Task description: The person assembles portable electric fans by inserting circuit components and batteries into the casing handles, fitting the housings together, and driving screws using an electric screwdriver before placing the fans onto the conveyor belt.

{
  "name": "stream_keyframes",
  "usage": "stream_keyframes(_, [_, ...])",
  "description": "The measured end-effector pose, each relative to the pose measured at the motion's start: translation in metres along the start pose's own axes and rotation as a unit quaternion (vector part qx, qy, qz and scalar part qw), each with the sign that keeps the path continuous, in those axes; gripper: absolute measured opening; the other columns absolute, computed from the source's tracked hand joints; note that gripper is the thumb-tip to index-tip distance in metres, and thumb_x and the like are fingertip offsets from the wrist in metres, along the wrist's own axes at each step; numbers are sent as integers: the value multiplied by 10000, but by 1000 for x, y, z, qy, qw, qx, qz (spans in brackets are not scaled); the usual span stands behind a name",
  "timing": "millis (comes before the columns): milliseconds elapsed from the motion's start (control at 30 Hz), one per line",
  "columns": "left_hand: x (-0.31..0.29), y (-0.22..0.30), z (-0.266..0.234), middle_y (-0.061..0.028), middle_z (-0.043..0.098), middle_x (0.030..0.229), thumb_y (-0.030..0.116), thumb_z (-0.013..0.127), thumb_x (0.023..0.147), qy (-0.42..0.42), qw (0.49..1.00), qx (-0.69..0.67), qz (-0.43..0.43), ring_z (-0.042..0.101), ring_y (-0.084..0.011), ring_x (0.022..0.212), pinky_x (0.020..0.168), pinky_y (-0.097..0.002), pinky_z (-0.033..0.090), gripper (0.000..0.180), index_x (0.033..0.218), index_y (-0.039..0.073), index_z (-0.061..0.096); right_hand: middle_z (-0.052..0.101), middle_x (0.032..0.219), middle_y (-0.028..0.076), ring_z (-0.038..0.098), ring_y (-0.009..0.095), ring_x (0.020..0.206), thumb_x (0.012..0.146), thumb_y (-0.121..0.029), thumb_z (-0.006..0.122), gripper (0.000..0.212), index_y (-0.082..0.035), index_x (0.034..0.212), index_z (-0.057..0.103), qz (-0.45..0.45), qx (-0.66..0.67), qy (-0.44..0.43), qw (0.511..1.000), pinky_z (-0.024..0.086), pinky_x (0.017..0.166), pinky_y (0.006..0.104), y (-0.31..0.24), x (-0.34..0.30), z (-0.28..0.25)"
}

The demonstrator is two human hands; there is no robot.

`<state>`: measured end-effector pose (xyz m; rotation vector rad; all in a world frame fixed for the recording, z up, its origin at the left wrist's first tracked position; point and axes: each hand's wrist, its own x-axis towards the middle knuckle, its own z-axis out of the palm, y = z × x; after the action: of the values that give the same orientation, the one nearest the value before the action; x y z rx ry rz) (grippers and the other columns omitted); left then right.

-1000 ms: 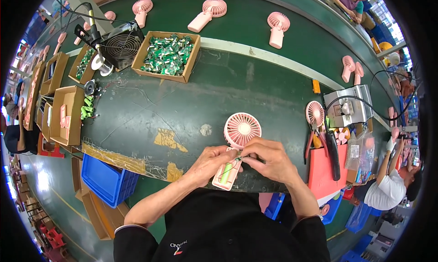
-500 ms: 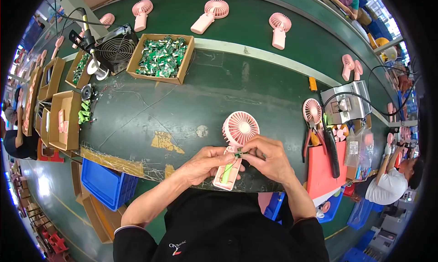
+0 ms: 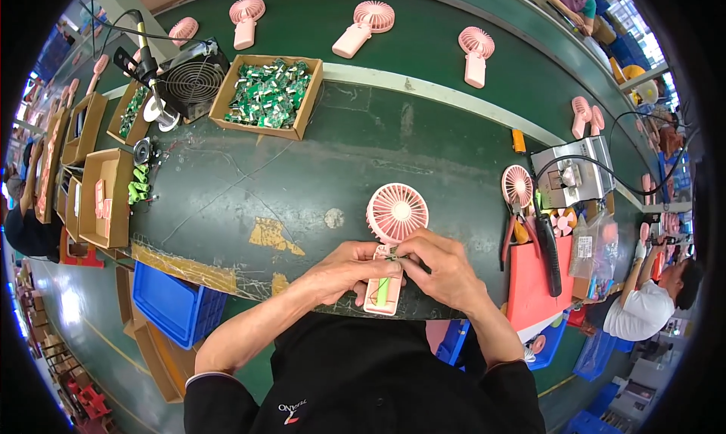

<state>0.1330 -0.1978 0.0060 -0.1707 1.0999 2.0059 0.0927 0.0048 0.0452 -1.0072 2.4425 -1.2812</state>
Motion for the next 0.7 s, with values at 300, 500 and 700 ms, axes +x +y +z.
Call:
stream_keyframes(300, [2,-6,4,-55,666,822,185,703,880,35,999,7,13,621,-87,614,423,-205,452,256,1053,19,614,651,843,99,582,148,618,731,60,742,187,-3,864,627,-19,67,107,992,454,534,281,11,-10,25])
stream_keyframes(500, [2,-15,3,-41,672,891,99,677,880,72,993,80,46,625,-67,761,642,-227,511,273,1127,11,598,654,856,82,493,63,568,709,78,761,211,-5,856,633,25,70,162,984,375,489,213,13,-20,42])
stream_keyframes(700, [2,-15,8,-36,612,770,123,661,848,104,981,122,109,549,-72,577,423,-241,418,318,1109,-21,552,615,833,56,452,48,559,699,89,767,226,-13,857,642,18,85,206,975,348,480,207,17,-23,52])
